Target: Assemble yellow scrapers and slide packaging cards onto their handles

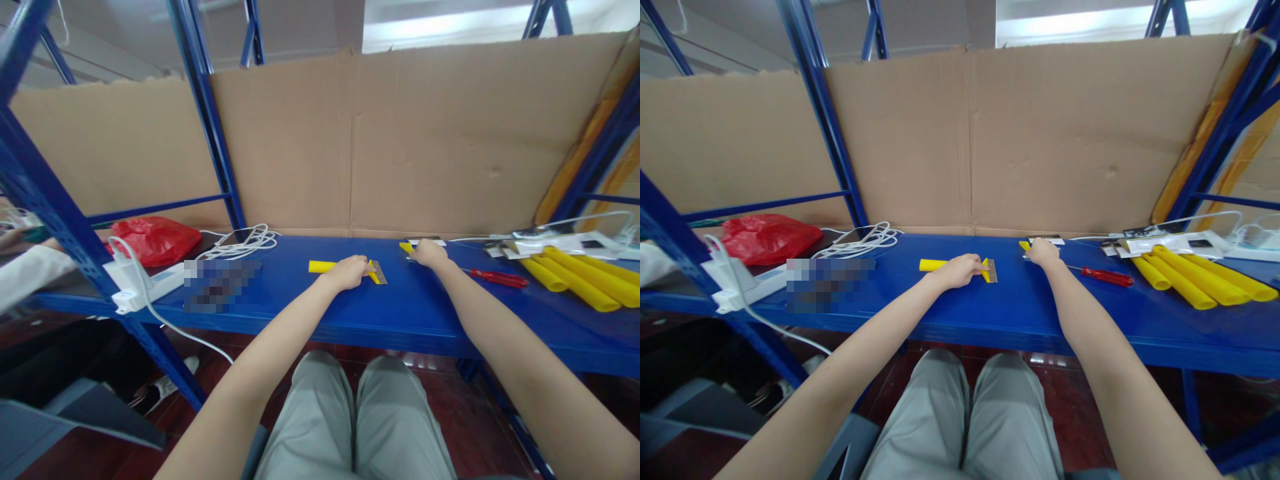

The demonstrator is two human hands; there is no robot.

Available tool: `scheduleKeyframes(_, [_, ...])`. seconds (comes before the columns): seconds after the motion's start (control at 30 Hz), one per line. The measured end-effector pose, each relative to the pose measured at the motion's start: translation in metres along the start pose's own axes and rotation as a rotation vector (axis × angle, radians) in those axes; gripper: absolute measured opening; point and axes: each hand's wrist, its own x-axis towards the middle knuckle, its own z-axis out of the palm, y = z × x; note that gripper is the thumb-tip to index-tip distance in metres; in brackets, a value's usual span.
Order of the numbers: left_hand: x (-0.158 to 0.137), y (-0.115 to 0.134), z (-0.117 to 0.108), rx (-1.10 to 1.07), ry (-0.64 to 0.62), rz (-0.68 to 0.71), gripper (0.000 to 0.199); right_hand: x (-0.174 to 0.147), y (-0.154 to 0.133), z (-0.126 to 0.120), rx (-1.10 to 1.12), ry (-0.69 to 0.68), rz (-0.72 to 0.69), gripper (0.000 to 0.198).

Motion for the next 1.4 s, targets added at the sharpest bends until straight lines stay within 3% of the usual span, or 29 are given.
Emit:
scheduleKeyframes(0.27, [0.000,0.001,-0.001,0.008,-0.010,-0.013,0.031,-0.005,0.005,-0.002,0.150,0.112,0.022,0.030])
scheduleKeyframes(0.47, [0.000,0.003,-0.002,0.021,-0.009,-0.018,0.033,-0.006,0.007,-0.009,0.488,0.253,0.076,0.024])
scheduleKeyframes(0.57, [0.000,0.003,-0.002,0.022,-0.010,-0.032,0.033,-0.008,0.001,-0.012,0.724,0.247,0.114,0.023])
scheduleKeyframes(0.87, [0.001,0.000,0.001,0.001,0.008,-0.023,0.031,-0.034,-0.035,-0.023,1.257,-0.090,0.153,0.014])
scheduleKeyframes(1.17, [0.000,-0.001,0.002,-0.032,0.042,-0.029,0.030,-0.039,-0.038,-0.016,1.242,-0.531,0.196,0.026])
scheduleKeyframes(1.4, [0.001,-0.003,0.004,-0.068,0.074,-0.036,0.038,-0.041,-0.036,-0.015,1.280,-0.631,0.066,0.020])
